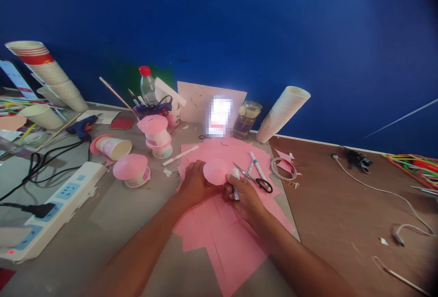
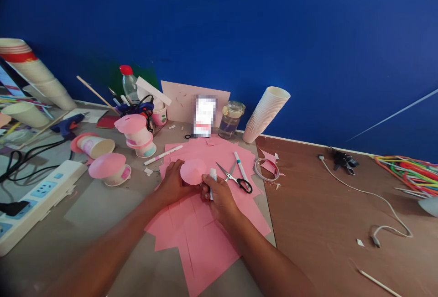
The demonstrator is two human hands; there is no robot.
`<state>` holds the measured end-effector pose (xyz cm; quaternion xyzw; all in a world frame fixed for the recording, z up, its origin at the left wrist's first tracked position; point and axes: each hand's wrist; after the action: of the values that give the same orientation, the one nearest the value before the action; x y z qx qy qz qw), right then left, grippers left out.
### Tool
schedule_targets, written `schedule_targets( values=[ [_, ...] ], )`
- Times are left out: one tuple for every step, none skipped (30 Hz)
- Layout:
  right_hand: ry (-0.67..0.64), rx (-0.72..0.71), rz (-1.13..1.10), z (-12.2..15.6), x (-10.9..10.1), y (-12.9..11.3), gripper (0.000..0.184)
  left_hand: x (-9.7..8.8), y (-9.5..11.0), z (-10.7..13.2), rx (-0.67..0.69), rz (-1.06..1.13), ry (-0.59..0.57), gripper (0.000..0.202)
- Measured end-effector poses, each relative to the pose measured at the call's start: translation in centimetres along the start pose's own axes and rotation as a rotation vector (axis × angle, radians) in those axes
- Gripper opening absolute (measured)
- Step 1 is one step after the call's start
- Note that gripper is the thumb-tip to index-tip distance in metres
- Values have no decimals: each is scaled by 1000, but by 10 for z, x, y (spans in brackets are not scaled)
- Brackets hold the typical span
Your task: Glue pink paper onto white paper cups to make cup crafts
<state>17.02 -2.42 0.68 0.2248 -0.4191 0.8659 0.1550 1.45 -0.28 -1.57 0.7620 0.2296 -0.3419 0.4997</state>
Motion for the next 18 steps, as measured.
schedule_targets(
  values=[
    [2, 2, 3, 0, 0, 0, 32, 0, 0, 0, -3, 0, -1, 51],
    [4, 5, 8, -1, 0, -1, 32, 0, 0, 0, -7, 1, -3, 50],
    [8, 7, 15, -1, 0, -1, 32, 0, 1, 0, -11, 5, -4, 50],
    [16, 2, 26, 0, 0, -2, 31, 0, 1, 0, -16, 10, -1, 50],
    [34, -17, 42, 1, -1, -3, 30, 0, 2, 0, -18, 16, 4, 51],
    [63, -62, 72, 2, -2, -5, 28, 0, 2, 0, -19, 18, 15, 52],
    [106, -132, 121, 5, -3, -7, 25, 0, 3, 0, -24, 17, 28, 53],
    [159, -219, 196, 8, -3, -9, 23, 0, 4, 0, -31, 13, 35, 53],
    [217, -328, 293, 13, -4, -10, 21, 0, 5, 0, -41, 7, 37, 52],
    [275, -440, 417, 18, -4, -12, 19, -1, 6, 0, -52, 2, 34, 52],
    [313, -547, 552, 23, -3, -13, 18, -1, 7, 0, -62, -1, 23, 52],
    [329, -684, 685, 27, -2, -14, 16, -2, 8, 0, -69, -4, 9, 51],
    [298, -843, 819, 31, 0, -15, 16, -3, 10, 0, -71, -10, -4, 49],
    [239, -994, 944, 33, 2, -14, 20, -5, 11, 0, -67, -20, -17, 46],
    [169, -1127, 1056, 34, 4, -14, 27, -6, 12, 0, -59, -37, -30, 40],
    [96, -1231, 1158, 32, 6, -13, 35, -7, 14, -1, -39, -62, -51, 34],
    [40, -1297, 1247, 29, 7, -12, 42, -9, 15, -1, -6, -97, -77, 27],
    [6, -1332, 1325, 25, 8, -10, 47, -10, 15, -2, 36, -139, -110, 21]
  ],
)
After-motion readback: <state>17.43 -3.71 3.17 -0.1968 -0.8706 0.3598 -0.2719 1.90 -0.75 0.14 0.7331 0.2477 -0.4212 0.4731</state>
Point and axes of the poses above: each hand's wrist, its own z-axis away from the middle knuckle, its own x-axis out of the palm, y = z × x, and after that the axes turned 9 degrees about x, right-handed
